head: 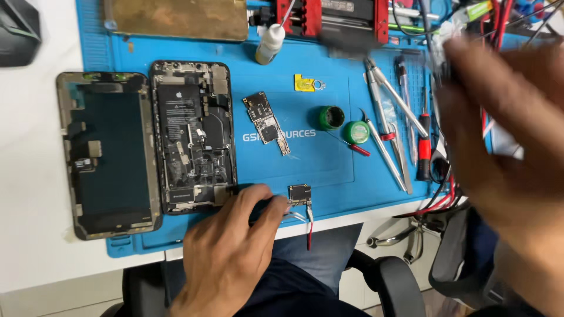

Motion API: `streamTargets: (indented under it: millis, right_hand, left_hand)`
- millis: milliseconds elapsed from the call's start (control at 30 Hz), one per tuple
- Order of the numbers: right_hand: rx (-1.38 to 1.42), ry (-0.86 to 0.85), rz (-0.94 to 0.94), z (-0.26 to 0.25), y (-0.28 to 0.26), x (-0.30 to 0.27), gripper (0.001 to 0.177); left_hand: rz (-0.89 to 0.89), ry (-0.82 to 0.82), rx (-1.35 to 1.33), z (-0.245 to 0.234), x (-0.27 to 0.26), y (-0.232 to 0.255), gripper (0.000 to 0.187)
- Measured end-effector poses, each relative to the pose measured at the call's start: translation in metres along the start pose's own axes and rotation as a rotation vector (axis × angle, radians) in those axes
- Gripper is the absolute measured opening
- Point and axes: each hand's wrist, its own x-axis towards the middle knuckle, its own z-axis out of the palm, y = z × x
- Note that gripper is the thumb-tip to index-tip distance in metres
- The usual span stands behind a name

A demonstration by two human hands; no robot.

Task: The person works on a disassembled smartphone, using a soldering iron to apply heat to a small component. They then use tweezers to manipulate a small circuit board and connect wires to it on a blue work mat.

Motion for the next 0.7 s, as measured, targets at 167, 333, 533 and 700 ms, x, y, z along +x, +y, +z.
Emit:
streamTargets:
  millis: [167,333,533,700]
  right_hand:
    - [0.006,0.000,0.100,0.040,0.007,-0.093,0.030]
    - [0.003,-0.072,0.091,0.062,-0.002,-0.118,0.031]
    - [0.005,-0.053,0.110,0.075,-0.008,-0.106,0.023]
    - [-0.030,-0.032,-0.029,0.084,-0.007,-0.092,0.026]
  left_hand:
    - [-0.079,-0.126,0.029,0.009,-0.013,-0.001,0.022]
    - [-0.137,-0.208,0.044,0.008,-0.020,0.003,0.027]
    - [-0.147,-0.278,0.011,0.009,-0.027,0.002,0.039]
    - [-0.169,-0.236,0.007,0.010,-0.028,0.004,0.036]
